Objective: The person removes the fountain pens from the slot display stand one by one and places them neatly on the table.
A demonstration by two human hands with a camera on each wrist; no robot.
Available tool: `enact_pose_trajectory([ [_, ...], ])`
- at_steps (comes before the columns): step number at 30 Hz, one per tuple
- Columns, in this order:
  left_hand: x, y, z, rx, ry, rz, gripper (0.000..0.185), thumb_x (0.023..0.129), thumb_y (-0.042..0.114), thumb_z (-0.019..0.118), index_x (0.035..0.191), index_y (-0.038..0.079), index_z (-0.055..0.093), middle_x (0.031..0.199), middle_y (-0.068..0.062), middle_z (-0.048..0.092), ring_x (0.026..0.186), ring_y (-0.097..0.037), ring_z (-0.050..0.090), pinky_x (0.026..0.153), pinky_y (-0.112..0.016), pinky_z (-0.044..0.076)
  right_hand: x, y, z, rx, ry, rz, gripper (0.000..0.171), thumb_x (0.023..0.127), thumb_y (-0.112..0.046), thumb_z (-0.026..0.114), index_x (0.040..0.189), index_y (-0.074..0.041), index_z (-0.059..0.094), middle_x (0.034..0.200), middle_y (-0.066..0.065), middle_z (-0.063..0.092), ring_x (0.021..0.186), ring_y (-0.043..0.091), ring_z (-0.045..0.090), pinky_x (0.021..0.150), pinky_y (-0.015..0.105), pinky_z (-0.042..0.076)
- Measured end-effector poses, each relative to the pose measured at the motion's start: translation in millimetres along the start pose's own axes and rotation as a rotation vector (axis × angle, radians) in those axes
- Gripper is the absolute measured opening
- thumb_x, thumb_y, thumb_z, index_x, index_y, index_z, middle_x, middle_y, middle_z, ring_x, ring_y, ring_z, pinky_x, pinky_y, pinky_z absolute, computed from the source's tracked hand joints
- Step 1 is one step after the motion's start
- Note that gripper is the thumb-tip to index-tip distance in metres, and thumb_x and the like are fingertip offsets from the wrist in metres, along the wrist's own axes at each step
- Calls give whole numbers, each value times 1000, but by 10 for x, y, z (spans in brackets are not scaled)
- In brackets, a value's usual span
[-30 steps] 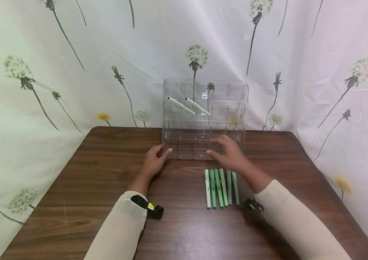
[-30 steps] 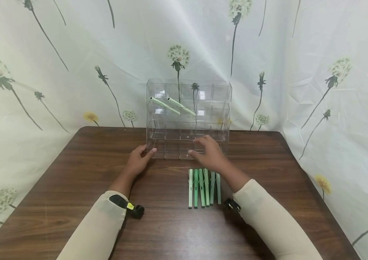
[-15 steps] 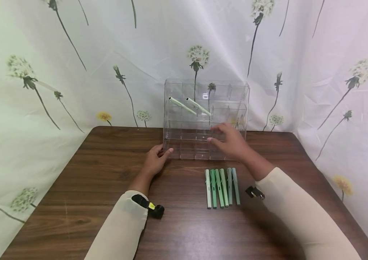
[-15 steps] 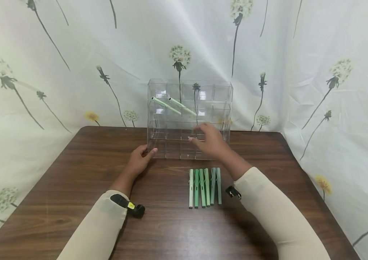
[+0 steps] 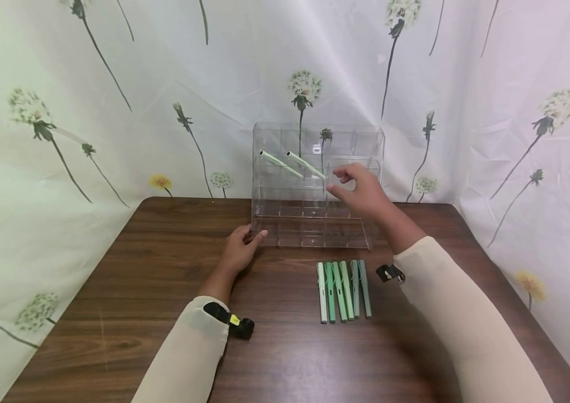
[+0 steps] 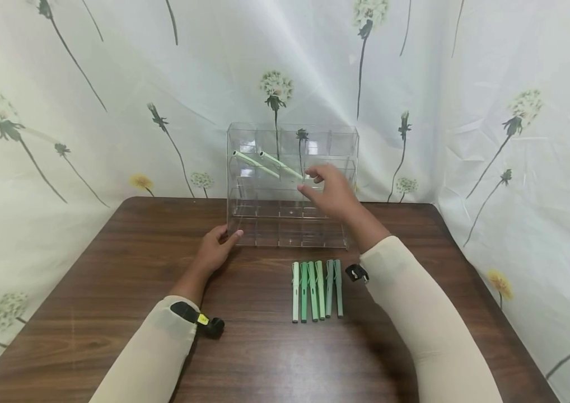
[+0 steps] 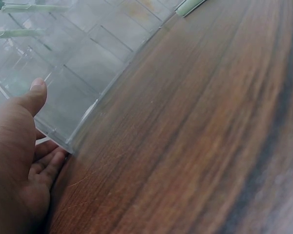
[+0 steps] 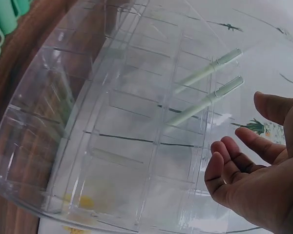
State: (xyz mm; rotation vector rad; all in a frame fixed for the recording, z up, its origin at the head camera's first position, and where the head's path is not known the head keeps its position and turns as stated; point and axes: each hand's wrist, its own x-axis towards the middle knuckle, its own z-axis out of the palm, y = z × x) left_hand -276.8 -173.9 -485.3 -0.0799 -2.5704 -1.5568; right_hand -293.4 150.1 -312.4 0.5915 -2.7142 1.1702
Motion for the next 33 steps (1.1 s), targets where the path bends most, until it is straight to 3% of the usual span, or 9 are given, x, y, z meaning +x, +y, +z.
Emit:
enact_pose_trajectory([
  [10, -5, -24, -17, 4, 1, 1, 56, 107, 39, 72, 149, 4, 65, 150, -23, 62, 142, -38, 61, 121, -54, 52, 231, -13, 71, 67, -9, 30, 49, 109, -26, 71, 152, -4, 60, 154, 19, 58, 132, 37, 63, 99, 55, 59],
  [21, -8, -7, -8, 12, -10, 0, 58, 108, 41, 71, 151, 4, 63, 152, -22, 61, 144, -39, 61, 122, -54, 51, 417, -153, 138, 61, -32, 34, 52, 109, -23, 70, 155, -3, 55, 155, 23, 55, 130, 40, 67, 100, 55, 61],
  [33, -6, -10, -3, 17, -5, -5, 57, 108, 40, 71, 152, 4, 63, 153, -22, 61, 143, -39, 61, 121, -54, 52, 582, -182, 266, 133, -63, 49, 57, 109, -21, 70, 159, -3, 50, 159, 24, 51, 112, 43, 76, 83, 44, 61],
])
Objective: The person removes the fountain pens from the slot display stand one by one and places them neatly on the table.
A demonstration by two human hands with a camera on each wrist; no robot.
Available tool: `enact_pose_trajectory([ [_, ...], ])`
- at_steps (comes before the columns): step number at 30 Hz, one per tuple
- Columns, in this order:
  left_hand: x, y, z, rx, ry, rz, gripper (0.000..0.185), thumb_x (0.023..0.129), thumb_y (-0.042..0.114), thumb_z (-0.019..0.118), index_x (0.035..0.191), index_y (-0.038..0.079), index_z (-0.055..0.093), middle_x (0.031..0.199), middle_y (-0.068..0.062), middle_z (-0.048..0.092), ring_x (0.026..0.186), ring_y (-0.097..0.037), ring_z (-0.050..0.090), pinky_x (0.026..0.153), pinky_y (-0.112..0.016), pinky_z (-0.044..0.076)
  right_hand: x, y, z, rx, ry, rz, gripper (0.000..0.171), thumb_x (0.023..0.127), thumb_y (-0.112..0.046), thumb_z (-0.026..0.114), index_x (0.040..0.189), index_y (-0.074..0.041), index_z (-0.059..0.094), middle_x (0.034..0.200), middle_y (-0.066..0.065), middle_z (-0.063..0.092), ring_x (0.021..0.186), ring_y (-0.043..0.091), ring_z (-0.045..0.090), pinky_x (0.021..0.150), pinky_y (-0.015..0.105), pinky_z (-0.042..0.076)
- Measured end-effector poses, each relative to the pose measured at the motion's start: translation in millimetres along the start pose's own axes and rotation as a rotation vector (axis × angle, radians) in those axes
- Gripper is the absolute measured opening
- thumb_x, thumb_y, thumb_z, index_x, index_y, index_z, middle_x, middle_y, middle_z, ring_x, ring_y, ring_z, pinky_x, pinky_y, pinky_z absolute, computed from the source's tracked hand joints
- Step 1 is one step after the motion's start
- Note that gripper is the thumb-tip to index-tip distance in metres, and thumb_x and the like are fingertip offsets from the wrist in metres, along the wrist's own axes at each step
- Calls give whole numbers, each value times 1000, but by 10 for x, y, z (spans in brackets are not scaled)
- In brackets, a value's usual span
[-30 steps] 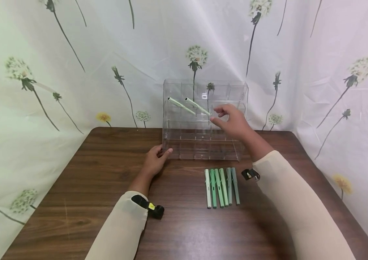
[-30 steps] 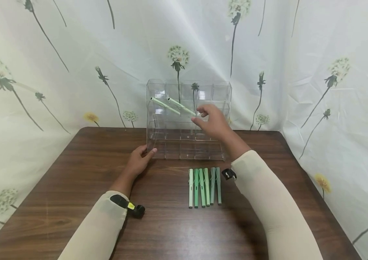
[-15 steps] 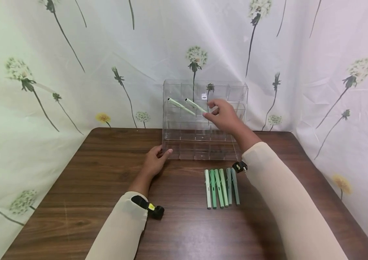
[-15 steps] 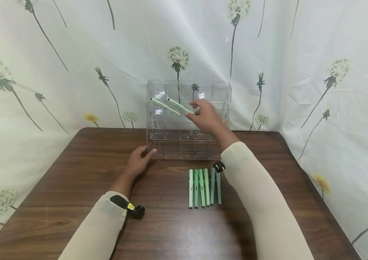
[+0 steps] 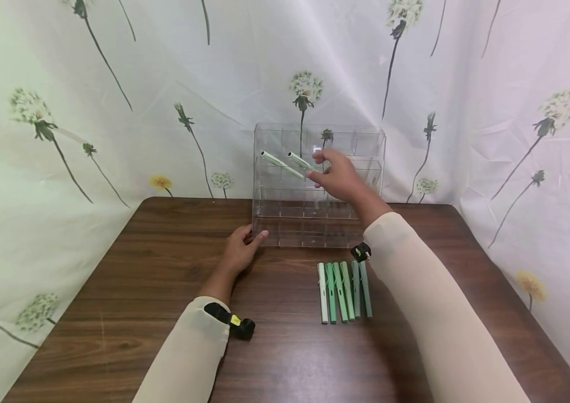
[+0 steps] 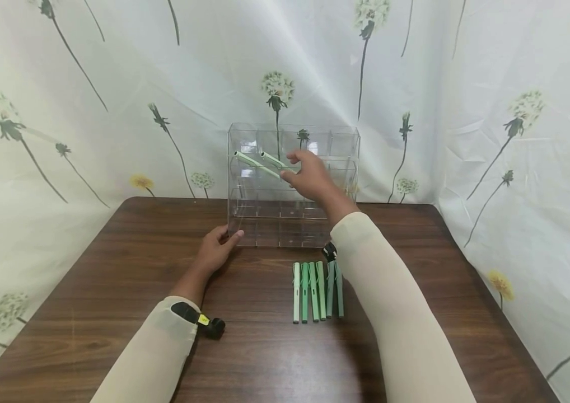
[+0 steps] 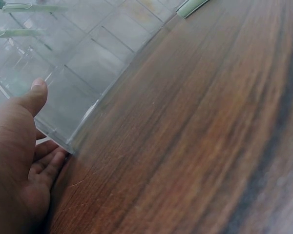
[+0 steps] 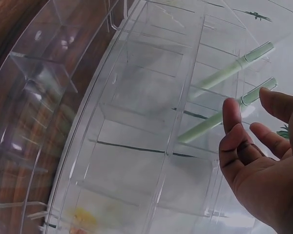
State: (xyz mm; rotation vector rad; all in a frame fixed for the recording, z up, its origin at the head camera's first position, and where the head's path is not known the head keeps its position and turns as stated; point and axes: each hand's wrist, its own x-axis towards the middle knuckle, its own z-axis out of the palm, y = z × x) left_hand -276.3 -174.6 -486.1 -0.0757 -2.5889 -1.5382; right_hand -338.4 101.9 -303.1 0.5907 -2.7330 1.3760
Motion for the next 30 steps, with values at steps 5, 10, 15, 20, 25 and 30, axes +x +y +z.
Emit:
enact_pose_trajectory([
  [5, -1, 2, -2, -5, -3, -4, 59, 108, 40, 71, 153, 3, 62, 154, -22, 60, 144, -38, 61, 122, -53, 52, 58, -15, 55, -8, -1, 27, 57, 110, -22, 69, 160, -3, 49, 159, 22, 52, 103, 39, 78, 82, 45, 60],
  [10, -3, 5, -5, -6, 1, -12, 60, 108, 41, 71, 154, 4, 61, 154, -22, 60, 144, -38, 61, 122, -53, 51, 121, -10, 114, -50, 14, 52, 54, 110, -23, 68, 158, -3, 51, 157, 19, 54, 89, 30, 80, 89, 45, 59],
  [15, 2, 12, -6, -16, -2, -23, 61, 107, 42, 72, 154, 5, 61, 155, -21, 60, 145, -38, 60, 123, -53, 51, 152, 26, 153, -49, 27, 63, 50, 111, -23, 66, 156, -5, 53, 154, 18, 57, 77, 25, 78, 88, 46, 61],
  [20, 7, 21, -7, -28, -2, -19, 58, 107, 40, 72, 152, 4, 63, 153, -22, 60, 145, -38, 60, 123, -52, 51, 159, 47, 174, -52, 36, 48, 46, 113, -26, 64, 155, -10, 56, 152, 18, 59, 77, 30, 79, 76, 38, 56],
  [25, 6, 14, -4, -17, -2, -4, 56, 108, 39, 72, 151, 4, 64, 152, -22, 61, 144, -38, 61, 122, -52, 51, 166, 46, 202, -29, 43, 39, 41, 114, -25, 62, 153, -12, 61, 147, 17, 62, 81, 37, 80, 65, 33, 50],
  [30, -1, -3, -4, -28, 0, -4, 56, 107, 40, 72, 150, 5, 65, 152, -22, 62, 144, -37, 61, 123, -52, 51, 189, 61, 225, -29, 51, 42, 38, 115, -25, 60, 151, -13, 63, 145, 15, 62, 77, 33, 80, 60, 31, 47],
])
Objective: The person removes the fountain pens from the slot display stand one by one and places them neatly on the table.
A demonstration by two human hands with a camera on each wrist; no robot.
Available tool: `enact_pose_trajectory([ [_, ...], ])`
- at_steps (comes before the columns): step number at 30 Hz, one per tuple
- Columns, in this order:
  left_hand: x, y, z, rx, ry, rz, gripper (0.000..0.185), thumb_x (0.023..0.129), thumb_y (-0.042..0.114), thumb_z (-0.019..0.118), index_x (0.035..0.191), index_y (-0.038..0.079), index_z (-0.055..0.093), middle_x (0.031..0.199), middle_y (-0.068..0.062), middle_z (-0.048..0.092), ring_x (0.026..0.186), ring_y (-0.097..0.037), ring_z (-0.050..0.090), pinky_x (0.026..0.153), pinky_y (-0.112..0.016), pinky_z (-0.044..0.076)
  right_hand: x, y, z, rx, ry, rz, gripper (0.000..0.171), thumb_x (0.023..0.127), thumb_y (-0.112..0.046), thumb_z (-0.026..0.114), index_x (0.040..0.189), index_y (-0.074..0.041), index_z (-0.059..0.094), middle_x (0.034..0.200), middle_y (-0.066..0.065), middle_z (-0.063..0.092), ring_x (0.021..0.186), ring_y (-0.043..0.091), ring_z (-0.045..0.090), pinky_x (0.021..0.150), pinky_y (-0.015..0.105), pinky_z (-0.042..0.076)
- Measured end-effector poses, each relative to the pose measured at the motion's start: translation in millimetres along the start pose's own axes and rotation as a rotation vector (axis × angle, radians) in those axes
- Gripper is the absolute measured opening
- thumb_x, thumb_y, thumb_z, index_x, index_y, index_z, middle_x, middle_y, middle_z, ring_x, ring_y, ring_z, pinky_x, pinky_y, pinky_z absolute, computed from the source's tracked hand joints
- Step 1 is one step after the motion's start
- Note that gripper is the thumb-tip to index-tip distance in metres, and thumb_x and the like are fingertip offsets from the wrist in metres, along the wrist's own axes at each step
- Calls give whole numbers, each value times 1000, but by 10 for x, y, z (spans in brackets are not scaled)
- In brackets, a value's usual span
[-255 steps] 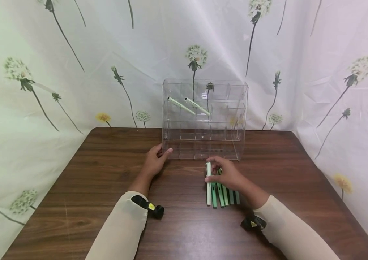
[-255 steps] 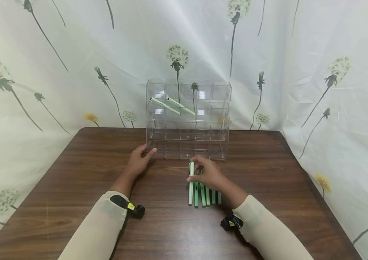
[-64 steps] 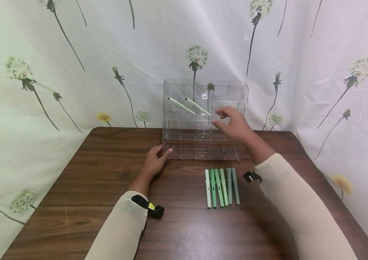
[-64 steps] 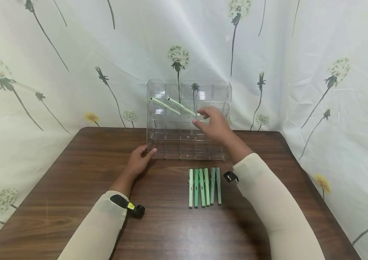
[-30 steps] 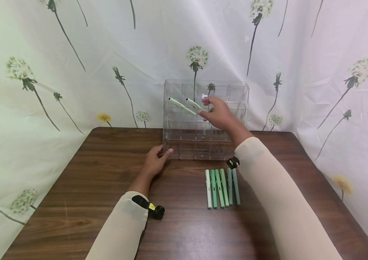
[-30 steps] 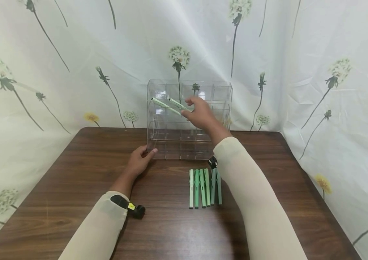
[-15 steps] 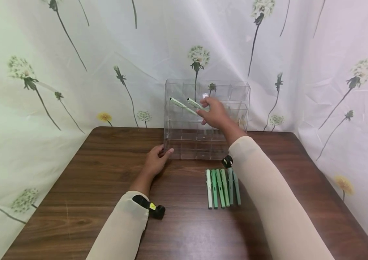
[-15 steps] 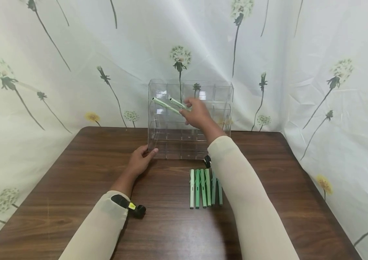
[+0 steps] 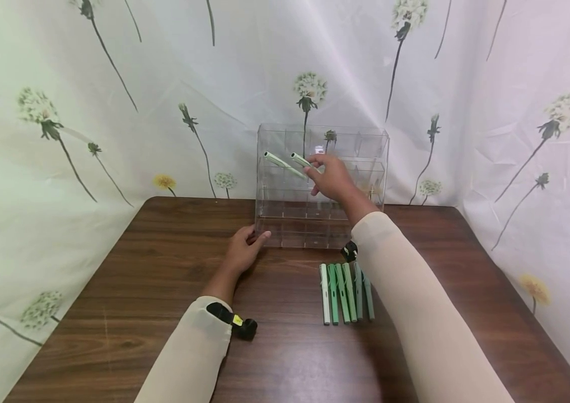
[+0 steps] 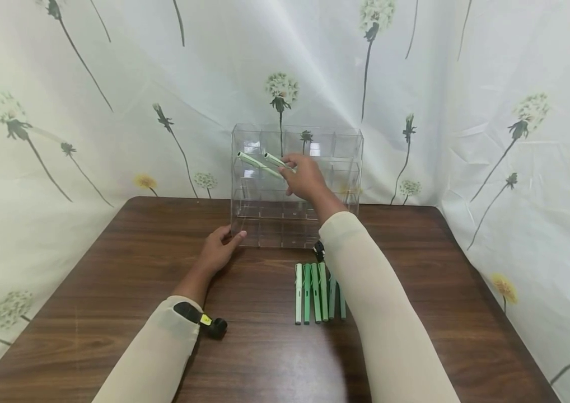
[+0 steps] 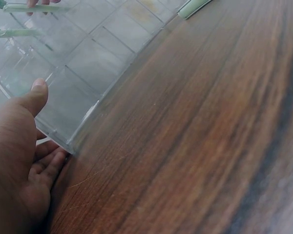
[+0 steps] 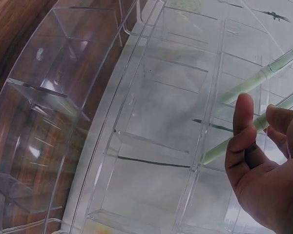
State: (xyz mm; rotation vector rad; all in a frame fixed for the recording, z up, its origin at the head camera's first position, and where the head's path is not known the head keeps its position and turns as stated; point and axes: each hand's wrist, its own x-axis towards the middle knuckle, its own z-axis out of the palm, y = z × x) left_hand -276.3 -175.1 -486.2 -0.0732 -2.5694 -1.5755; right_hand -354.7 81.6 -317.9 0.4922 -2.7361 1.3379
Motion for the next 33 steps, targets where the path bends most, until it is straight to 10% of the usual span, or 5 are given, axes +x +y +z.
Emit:
enact_pose_trajectory([
  [24, -9, -20, 6, 31, 0, 9, 54, 107, 42, 72, 151, 9, 66, 151, -21, 63, 143, -37, 61, 121, -53, 52, -26, 9, 32, 69, 181, -35, 34, 113, -25, 62, 145, -14, 67, 125, 8, 64, 72, 43, 75, 53, 30, 49],
  [33, -9, -6, -3, 15, -4, 8, 54, 108, 41, 72, 151, 8, 65, 152, -21, 62, 144, -37, 61, 121, -52, 52, -42, 6, 6, 102, 282, -114, 36, 111, -26, 66, 144, -11, 68, 124, 10, 64, 57, 14, 65, 51, 28, 50],
])
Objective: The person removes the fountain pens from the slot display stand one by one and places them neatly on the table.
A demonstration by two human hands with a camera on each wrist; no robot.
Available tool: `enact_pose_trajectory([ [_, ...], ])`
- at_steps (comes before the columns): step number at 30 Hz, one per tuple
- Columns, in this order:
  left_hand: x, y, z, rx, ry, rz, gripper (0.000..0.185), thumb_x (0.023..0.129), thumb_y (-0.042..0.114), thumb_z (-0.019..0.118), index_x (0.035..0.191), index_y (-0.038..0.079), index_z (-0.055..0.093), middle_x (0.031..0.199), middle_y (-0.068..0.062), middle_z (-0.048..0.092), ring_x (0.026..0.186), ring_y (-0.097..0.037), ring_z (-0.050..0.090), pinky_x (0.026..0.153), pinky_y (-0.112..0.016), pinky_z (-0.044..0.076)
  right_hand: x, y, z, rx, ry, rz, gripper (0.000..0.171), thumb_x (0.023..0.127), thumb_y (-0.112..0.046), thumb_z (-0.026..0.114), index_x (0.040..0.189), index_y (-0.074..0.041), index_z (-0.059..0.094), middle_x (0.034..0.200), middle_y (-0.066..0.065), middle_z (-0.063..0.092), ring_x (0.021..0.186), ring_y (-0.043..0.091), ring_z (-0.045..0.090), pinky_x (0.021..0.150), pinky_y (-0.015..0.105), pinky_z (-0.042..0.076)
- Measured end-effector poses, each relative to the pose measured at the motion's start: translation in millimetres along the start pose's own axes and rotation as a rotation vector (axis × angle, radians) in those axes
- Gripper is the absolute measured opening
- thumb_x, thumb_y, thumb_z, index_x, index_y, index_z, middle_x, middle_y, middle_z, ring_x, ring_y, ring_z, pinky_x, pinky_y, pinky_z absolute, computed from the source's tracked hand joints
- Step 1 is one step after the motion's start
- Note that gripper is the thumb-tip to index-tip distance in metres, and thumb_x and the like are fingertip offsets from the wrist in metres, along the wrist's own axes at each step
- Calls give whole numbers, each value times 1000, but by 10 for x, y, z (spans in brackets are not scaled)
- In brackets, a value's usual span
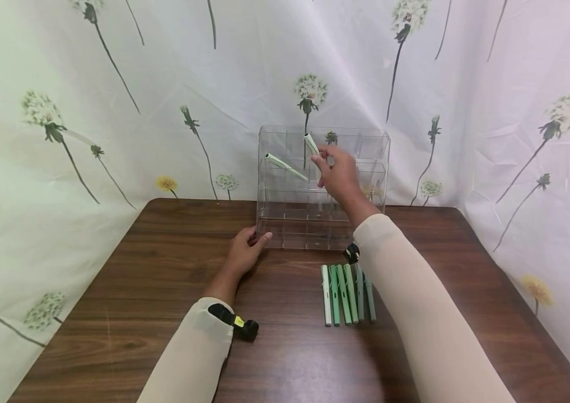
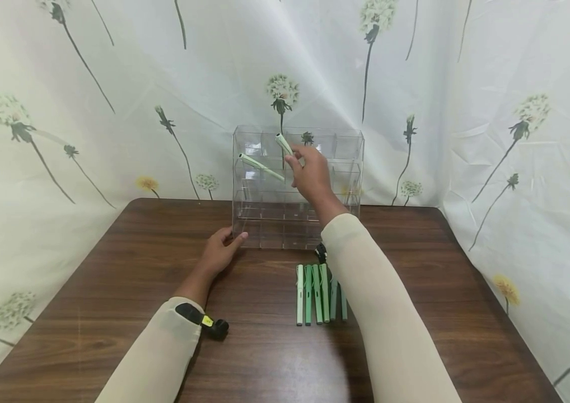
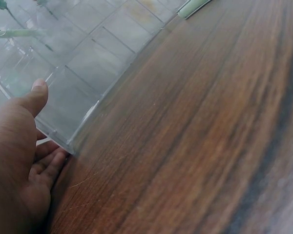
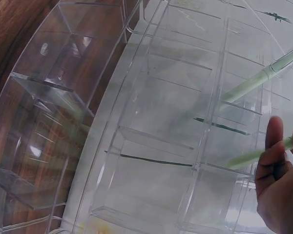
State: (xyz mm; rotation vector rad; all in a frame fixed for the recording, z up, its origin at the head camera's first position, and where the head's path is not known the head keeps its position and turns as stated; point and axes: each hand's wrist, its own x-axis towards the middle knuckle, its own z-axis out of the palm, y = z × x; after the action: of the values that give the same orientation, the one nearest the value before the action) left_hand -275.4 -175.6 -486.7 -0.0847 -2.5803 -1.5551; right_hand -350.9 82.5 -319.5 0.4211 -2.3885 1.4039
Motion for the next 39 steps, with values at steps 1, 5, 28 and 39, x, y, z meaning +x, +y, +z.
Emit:
enact_pose_trajectory([
  [1, -2, 1, -2, -2, 0, 0, 54, 108, 41, 72, 151, 8, 65, 152, -21, 62, 144, -37, 60, 121, -52, 52, -5, -3, -3, 11, 14, -13, 38, 111, -25, 66, 145, -10, 67, 124, 11, 64, 57, 15, 65, 52, 27, 50],
  [5, -2, -5, -6, 1, -3, 1, 55, 108, 42, 71, 151, 9, 65, 152, -21, 62, 144, -37, 60, 121, -53, 52, -13, -1, -16, 26, 81, -91, 36, 110, -23, 67, 142, -6, 69, 126, 14, 67, 58, 16, 66, 52, 24, 52],
  [28, 5, -1, 6, -4, 5, 0, 54, 108, 39, 72, 150, 7, 66, 152, -21, 62, 143, -37, 61, 121, -52, 52, -257, -187, -137, -8, 182, -418, 29, 107, -24, 73, 125, -1, 75, 108, 14, 68, 53, 14, 58, 51, 17, 48],
  [39, 11, -10, 6, 5, 13, 26, 53, 108, 38, 72, 147, 3, 67, 149, -23, 64, 142, -38, 62, 120, -53, 53, -566, -172, -63, 132, 118, -330, 24, 101, -20, 82, 107, -1, 68, 91, 10, 67, 48, 6, 32, 46, 24, 30],
])
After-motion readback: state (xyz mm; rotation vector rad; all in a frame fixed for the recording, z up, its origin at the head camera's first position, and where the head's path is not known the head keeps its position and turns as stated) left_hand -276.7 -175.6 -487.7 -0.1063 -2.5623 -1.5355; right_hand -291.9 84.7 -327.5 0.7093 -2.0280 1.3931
